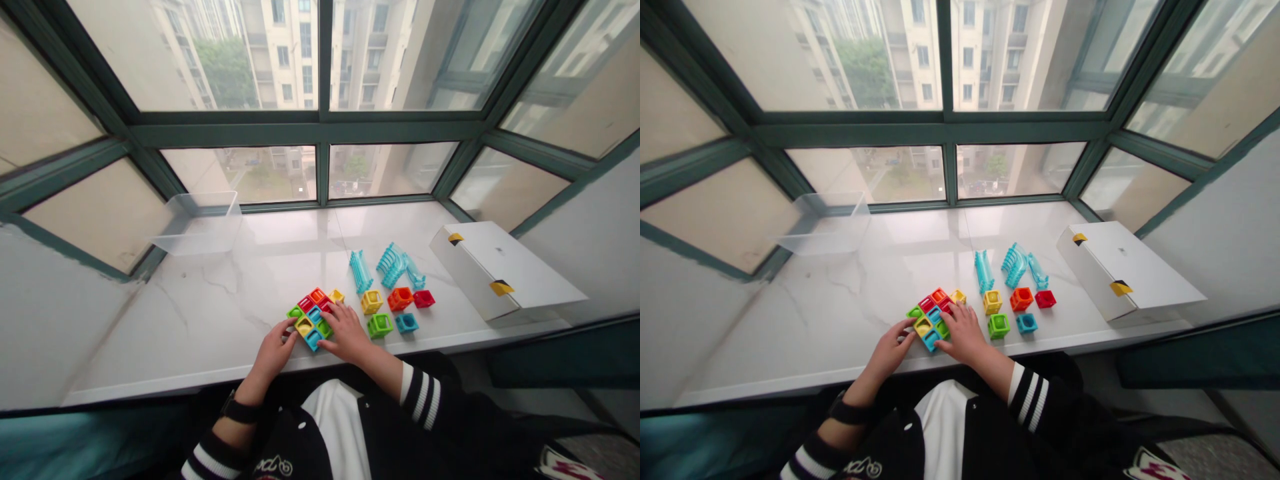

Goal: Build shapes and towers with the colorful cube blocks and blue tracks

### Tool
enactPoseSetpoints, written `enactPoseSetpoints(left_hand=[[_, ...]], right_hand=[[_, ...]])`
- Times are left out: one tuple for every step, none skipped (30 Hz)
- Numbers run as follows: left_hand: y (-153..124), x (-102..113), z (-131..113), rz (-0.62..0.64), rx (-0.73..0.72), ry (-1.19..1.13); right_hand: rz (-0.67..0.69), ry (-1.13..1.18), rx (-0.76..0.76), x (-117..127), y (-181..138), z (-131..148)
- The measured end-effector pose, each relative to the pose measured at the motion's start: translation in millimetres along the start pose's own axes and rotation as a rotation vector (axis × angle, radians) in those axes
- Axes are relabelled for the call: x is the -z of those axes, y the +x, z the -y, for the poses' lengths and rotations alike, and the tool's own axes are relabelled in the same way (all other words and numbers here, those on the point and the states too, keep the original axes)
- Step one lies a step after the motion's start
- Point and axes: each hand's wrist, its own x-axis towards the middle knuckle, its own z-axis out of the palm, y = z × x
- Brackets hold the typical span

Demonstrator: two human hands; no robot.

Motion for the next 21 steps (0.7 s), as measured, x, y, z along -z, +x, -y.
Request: enactPoseSetpoints(left_hand=[[0, 1, 1, -0.004, -0.011, 0.011], [0, 1, 1, -0.008, -0.024, 0.022], [1, 2, 1, -0.010, -0.038, 0.032], [1, 3, 2, -0.011, -0.057, 0.044], [2, 3, 2, -0.012, -0.080, 0.060], [2, 4, 1, -0.016, -0.105, 0.081], [3, 4, 1, -0.027, -0.128, 0.107], [3, 4, 1, -0.049, -0.148, 0.138], [4, 4, 1, -0.078, -0.165, 0.173], [4, 4, 1, -0.112, -0.180, 0.207], [4, 4, 1, -0.143, -0.194, 0.237], [4, 3, 1, -0.165, -0.208, 0.259], [4, 3, 2, -0.175, -0.221, 0.272], [3, 2, 2, -0.175, -0.231, 0.276], [3, 2, 2, -0.168, -0.236, 0.276], [2, 2, 3, -0.157, -0.237, 0.272], [2, 2, 3, -0.144, -0.234, 0.267], [2, 2, 3, -0.133, -0.229, 0.264], [2, 3, 4, -0.124, -0.224, 0.262], [2, 3, 4, -0.117, -0.218, 0.261], [2, 4, 4, -0.112, -0.215, 0.261]], right_hand=[[-0.001, 0.000, 0.001, 0, 0, 0], [-0.001, -0.001, -0.001, 1, -1, 1], [0.001, -0.005, -0.005, 1, -1, 1], [0.003, -0.011, -0.009, 1, -1, 3], [0.005, -0.019, -0.011, 2, -1, 4], [0.006, -0.027, -0.010, 2, -1, 6], [0.007, -0.034, -0.005, 2, 0, 9], [0.010, -0.038, 0.007, 2, 0, 11], [0.016, -0.041, 0.025, 1, 1, 14], [0.023, -0.040, 0.045, 0, 2, 17], [0.033, -0.039, 0.064, -1, 2, 19], [0.043, -0.037, 0.077, -2, 3, 21], [0.054, -0.036, 0.085, -3, 4, 22], [0.063, -0.035, 0.087, -3, 4, 23], [0.070, -0.034, 0.085, -3, 4, 24], [0.075, -0.033, 0.083, -3, 4, 24], [0.079, -0.032, 0.081, -3, 3, 24], [0.082, -0.030, 0.080, -3, 3, 23], [0.083, -0.028, 0.079, -2, 3, 23], [0.083, -0.026, 0.078, -2, 2, 23], [0.084, -0.025, 0.077, -1, 2, 22]])
